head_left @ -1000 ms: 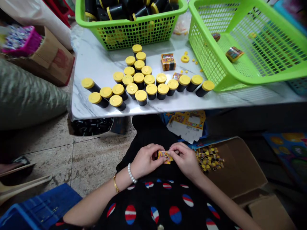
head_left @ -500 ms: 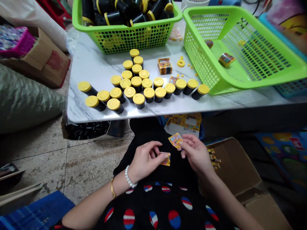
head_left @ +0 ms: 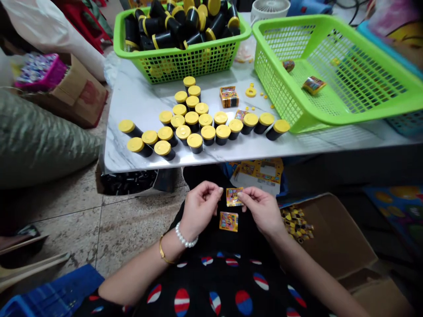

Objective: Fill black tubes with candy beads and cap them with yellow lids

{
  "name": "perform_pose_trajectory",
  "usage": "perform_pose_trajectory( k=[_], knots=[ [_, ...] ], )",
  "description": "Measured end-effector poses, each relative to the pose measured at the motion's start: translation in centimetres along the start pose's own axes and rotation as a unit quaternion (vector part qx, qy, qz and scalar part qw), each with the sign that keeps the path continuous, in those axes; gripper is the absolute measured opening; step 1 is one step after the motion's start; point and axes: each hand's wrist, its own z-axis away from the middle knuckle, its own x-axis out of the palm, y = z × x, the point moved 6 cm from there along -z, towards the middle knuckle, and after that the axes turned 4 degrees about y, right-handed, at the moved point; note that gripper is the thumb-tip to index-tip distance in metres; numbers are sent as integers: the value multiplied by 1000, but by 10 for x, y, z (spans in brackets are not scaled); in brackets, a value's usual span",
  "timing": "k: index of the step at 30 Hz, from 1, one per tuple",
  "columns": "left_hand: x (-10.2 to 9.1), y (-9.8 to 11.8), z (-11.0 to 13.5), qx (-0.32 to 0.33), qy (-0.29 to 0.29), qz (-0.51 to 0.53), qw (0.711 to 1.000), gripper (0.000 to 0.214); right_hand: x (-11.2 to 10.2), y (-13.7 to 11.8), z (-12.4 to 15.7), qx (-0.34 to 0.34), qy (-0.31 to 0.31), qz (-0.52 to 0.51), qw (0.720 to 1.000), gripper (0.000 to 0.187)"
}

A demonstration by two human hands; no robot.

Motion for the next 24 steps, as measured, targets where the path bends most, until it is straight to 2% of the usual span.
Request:
perform_pose_trajectory(
  k=[5,11,16,19,22,24],
  knots=[
    [2,-7,14,4,14,4,1000,24,4,8,6,-15,47,-15,999,25],
    [0,-7,13,3,29,19,999,20,4,2,10,-24,50,-2,998,25],
    [0,0,13,64,34,-15,997,18,12,0,16,-33,51,16,998,22],
    [-2,2,12,73,43,-18,996,16,21,-2,20,-79,32,37,996,19],
    [-4,-4,8,2,28,-9,1000,19,22,-15,17,-162,4,113,980,19],
    [-4,-8,4,-58,2,5,998,24,5,-40,12,-255,68,178,948,16]
  ],
)
